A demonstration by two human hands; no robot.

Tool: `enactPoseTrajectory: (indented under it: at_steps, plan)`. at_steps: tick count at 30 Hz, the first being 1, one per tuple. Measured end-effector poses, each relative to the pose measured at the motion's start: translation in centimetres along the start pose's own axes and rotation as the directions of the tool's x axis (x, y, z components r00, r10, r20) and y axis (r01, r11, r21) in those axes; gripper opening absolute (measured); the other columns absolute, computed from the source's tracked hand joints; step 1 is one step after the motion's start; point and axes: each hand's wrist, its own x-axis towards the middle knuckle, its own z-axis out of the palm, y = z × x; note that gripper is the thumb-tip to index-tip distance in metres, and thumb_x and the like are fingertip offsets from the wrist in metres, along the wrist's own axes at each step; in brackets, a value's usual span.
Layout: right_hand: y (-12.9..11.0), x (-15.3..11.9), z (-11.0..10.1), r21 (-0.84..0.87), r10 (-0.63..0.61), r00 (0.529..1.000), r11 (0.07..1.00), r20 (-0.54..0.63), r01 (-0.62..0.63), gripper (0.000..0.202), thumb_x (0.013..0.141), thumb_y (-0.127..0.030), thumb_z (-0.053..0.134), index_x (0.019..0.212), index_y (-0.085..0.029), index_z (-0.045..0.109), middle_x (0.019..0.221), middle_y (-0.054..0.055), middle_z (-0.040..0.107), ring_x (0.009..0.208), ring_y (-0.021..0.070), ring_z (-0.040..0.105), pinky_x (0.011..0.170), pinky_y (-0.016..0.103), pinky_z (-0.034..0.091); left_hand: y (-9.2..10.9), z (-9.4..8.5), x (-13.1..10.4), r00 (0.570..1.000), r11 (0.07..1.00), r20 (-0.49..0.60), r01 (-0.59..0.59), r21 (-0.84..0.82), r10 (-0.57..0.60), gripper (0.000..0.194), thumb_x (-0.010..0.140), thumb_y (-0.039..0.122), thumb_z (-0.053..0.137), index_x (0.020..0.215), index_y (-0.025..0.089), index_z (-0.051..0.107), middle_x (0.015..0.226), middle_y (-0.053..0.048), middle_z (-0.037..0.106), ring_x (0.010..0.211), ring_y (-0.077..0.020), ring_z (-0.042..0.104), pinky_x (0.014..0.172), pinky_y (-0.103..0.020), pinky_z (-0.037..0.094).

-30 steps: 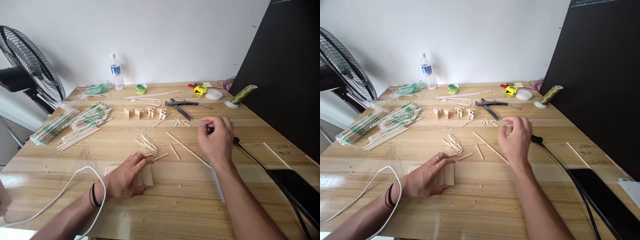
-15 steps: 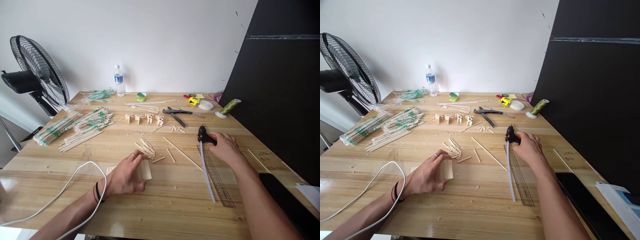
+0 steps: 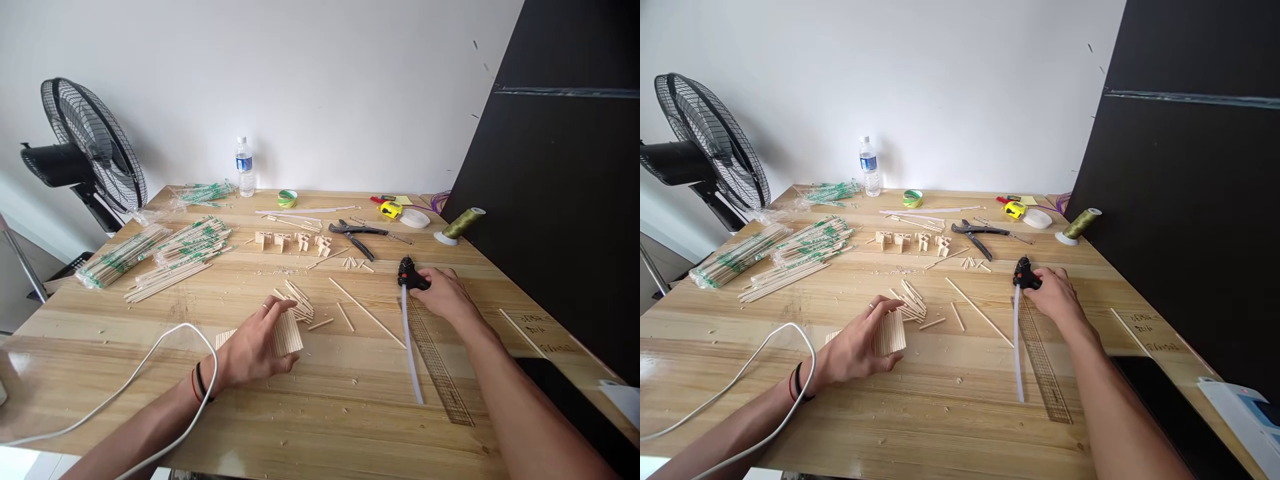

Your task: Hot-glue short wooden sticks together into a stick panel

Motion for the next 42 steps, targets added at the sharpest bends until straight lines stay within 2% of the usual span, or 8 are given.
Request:
enactPoseTrajectory:
  at_steps: [5,10,13,19,23,26,32,42]
  plan:
    - [-3.7,-1.5,-2.1,0.085,-0.077,0.990,0.993,-0.119,0.087,0.009,0.080,-0.030,0.065,0.082,-0.023,0.060,0.094,0.012,0.065,0.092,0.0316,0.063,0.081,0.040,0.047,-0.7,0.2,0.2,0.999,1.000,-0.027,0.018,0.020,-0.018,0.069,0.081,0.026,0.079,0.140,0.023,0.042,0.127,-0.012,0.062,0.112,-0.0309,0.067,0.098,-0.043,0.056]
    - [-8.2,-4.8,-1.7,0.220,-0.156,0.985,0.961,-0.073,0.168,0.042,0.089,-0.066,0.056,0.077,-0.026,0.054,0.074,0.006,0.064,0.073,0.0276,0.062,0.065,0.036,0.044,-0.9,0.0,0.3,0.996,0.998,-0.067,0.059,0.029,-0.057,0.070,0.083,0.027,0.076,0.144,0.023,0.041,0.134,-0.012,0.061,0.119,-0.0311,0.065,0.103,-0.045,0.054]
    - [-9.8,-6.8,-0.3,0.345,-0.342,0.939,0.877,-0.043,0.335,0.042,0.092,-0.064,0.053,0.075,-0.026,0.054,0.075,0.005,0.063,0.072,0.0259,0.062,0.065,0.035,0.044,-0.9,-0.3,0.3,0.990,0.996,-0.113,0.083,0.019,-0.081,0.074,0.084,0.028,0.076,0.146,0.023,0.038,0.138,-0.013,0.059,0.123,-0.0303,0.063,0.107,-0.046,0.052]
    - [-10.0,-8.6,1.7,0.519,-0.453,0.887,0.740,-0.085,0.428,0.042,0.097,-0.059,0.055,0.071,-0.026,0.048,0.069,0.001,0.057,0.066,0.0219,0.056,0.065,0.034,0.043,-0.3,-0.9,0.5,0.973,0.988,-0.192,0.141,0.069,-0.126,0.072,0.081,0.030,0.079,0.141,0.021,0.040,0.126,-0.012,0.060,0.111,-0.0279,0.064,0.099,-0.043,0.054]
    - [-9.7,-9.5,2.0,0.656,-0.435,0.899,0.662,-0.059,0.363,0.046,0.096,-0.062,0.059,0.070,-0.025,0.050,0.066,-0.001,0.051,0.062,0.0186,0.049,0.061,0.032,0.041,0.2,-1.1,0.4,0.971,0.984,-0.204,0.148,0.099,-0.126,0.054,0.084,0.031,0.075,0.130,0.022,0.048,0.120,-0.009,0.061,0.103,-0.0255,0.064,0.090,-0.039,0.055]
    - [-9.7,-10.7,2.0,0.827,-0.454,0.887,0.528,0.085,0.191,0.052,0.099,-0.070,0.049,0.079,-0.023,0.059,0.075,0.002,0.059,0.062,0.0181,0.050,0.057,0.031,0.040,0.4,-1.2,0.2,0.974,0.974,-0.176,0.171,0.148,-0.144,0.059,0.085,0.033,0.075,0.137,0.026,0.046,0.122,-0.008,0.059,0.101,-0.0243,0.065,0.085,-0.036,0.054]
    - [-9.9,-12.2,2.3,0.959,-0.639,0.745,0.284,0.193,-0.005,0.058,0.097,-0.076,0.045,0.083,-0.022,0.063,0.083,0.006,0.062,0.075,0.0219,0.056,0.069,0.035,0.046,0.4,-1.2,0.3,0.963,0.949,-0.178,0.237,0.206,-0.202,0.058,0.086,0.033,0.069,0.139,0.027,0.044,0.107,-0.004,0.062,0.086,-0.0222,0.064,0.075,-0.034,0.052]
    - [-9.9,-12.7,1.8,0.950,-0.755,0.590,0.304,0.286,-0.071,0.064,0.094,-0.080,0.046,0.074,-0.021,0.062,0.077,0.005,0.059,0.073,0.0207,0.055,0.066,0.034,0.041,0.2,-1.4,-0.1,0.971,0.951,-0.118,0.230,0.208,-0.209,0.051,0.084,0.030,0.067,0.130,0.024,0.047,0.110,-0.006,0.061,0.088,-0.0235,0.062,0.076,-0.036,0.051]
